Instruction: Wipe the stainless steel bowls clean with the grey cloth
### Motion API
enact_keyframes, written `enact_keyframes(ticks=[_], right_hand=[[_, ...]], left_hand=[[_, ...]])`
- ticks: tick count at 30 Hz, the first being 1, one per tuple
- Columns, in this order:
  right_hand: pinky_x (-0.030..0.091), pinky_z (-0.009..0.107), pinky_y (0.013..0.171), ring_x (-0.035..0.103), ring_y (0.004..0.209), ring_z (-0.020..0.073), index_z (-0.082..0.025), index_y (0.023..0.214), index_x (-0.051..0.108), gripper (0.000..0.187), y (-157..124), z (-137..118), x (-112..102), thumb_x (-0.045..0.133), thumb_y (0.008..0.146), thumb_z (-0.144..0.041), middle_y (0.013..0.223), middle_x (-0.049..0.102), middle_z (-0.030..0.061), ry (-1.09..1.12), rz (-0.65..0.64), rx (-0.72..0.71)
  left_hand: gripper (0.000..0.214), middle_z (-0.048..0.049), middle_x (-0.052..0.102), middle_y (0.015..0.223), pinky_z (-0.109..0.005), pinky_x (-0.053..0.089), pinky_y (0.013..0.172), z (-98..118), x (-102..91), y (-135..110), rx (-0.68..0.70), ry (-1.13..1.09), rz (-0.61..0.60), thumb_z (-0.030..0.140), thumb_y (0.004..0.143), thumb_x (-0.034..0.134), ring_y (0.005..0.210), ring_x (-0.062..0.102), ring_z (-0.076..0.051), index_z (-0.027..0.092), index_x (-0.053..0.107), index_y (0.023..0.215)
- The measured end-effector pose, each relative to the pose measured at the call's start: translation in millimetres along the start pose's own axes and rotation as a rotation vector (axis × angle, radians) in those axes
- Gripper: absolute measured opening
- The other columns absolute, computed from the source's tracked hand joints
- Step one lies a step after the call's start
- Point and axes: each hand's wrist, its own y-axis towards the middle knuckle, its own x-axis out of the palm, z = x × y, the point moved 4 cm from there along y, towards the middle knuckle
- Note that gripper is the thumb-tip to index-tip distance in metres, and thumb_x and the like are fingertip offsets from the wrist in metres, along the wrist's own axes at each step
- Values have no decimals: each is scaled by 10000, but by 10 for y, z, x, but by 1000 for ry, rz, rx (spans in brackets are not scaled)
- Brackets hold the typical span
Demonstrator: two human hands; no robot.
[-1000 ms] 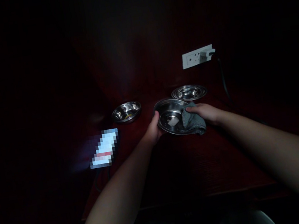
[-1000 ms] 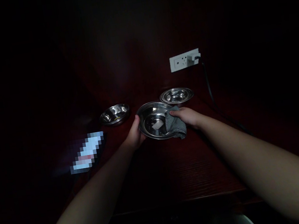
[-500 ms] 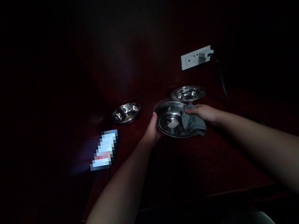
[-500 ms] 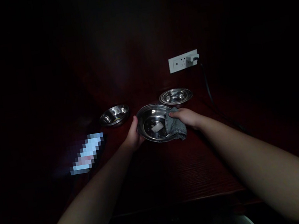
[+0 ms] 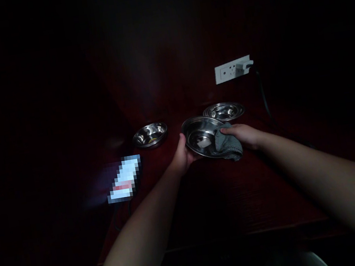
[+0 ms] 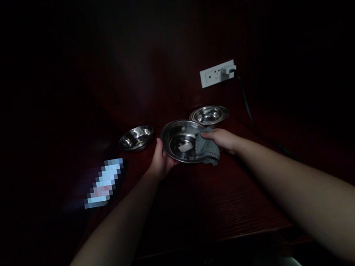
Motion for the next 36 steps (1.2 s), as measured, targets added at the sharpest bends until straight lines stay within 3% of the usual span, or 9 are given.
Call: enact_keyframes(ticks=[11, 20, 28, 36], right_hand=[[548, 287, 677, 668, 654, 155, -145, 802, 637, 89, -31, -12, -1, 552, 828, -161, 783, 721, 73, -10, 3, -4], [542, 288, 683, 662, 638, 151, -141, 800, 631, 88, -12, -6, -8, 554, 832, -171, 762, 716, 67, -25, -11, -15], [535, 323, 757, 661, 669, 159, -155, 805, 649, 78, -15, -7, 7, 582, 817, -194, 802, 719, 69, -57, -16, -23], [527, 338, 798, 664, 679, 161, -152, 797, 658, 81, -4, 1, -8, 597, 809, -203, 821, 720, 76, -75, -24, -23]], left_hand=[[670, -130, 554, 1283, -538, 365, 994, 27, 5, -29, -63, 39, -13, 637, 851, 212, 1196, 499, -301, 200, 475, 1287], [681, -142, 548, 1286, -541, 356, 1000, 7, 7, -24, -50, 18, -22, 631, 856, 195, 1202, 493, -309, 185, 476, 1287], [680, -119, 544, 1298, -487, 329, 1043, 10, 47, -11, 16, 7, 46, 635, 854, 213, 1239, 459, -287, 176, 512, 1258], [686, -121, 521, 1323, -495, 298, 1057, 9, 51, 1, 3, -35, 17, 649, 842, 236, 1273, 418, -293, 186, 490, 1281]])
